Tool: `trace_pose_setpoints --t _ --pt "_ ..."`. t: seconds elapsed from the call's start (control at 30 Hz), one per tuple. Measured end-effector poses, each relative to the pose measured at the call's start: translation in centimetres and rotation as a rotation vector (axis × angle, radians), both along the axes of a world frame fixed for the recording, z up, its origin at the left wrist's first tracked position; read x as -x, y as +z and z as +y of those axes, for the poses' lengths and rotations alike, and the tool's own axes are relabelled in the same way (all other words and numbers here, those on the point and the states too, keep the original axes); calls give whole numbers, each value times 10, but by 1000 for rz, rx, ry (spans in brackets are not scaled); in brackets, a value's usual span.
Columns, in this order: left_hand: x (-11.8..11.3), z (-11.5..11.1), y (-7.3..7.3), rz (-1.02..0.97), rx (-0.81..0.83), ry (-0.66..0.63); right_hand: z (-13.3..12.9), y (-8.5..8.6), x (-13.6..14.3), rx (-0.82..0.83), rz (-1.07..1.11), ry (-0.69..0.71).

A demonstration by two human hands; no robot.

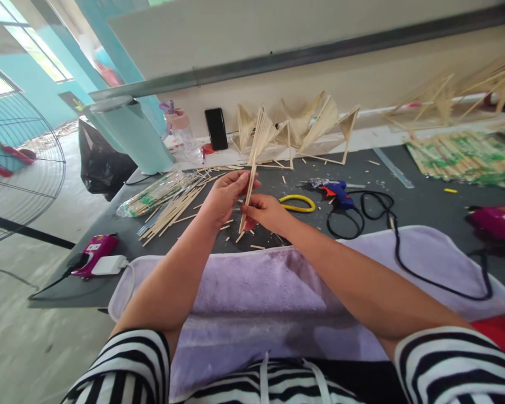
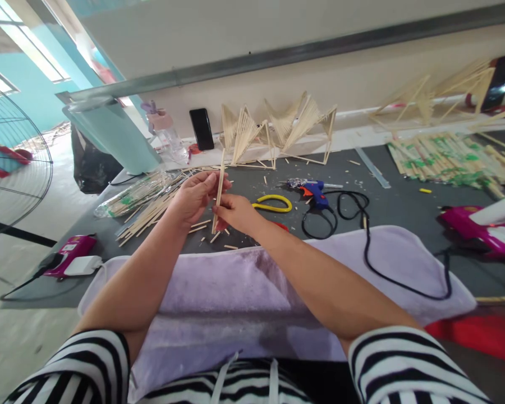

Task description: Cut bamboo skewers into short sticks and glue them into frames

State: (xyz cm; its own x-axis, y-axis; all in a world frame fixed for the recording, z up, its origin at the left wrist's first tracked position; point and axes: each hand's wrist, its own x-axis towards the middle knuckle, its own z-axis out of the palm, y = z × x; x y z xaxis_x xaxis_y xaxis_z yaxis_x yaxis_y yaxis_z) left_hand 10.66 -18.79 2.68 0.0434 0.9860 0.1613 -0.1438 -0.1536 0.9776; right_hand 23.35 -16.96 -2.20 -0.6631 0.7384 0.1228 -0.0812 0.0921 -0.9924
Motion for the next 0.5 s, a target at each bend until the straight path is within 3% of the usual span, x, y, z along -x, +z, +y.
trace_pose_setpoints --t 0.3,0.5 --pt "-10 -8 3 -135 70 -38 0 -6 1 -160 -83 -32" --pt "-11 -9 6 -147 65 -52 -1 -4 1 -155 -120 3"
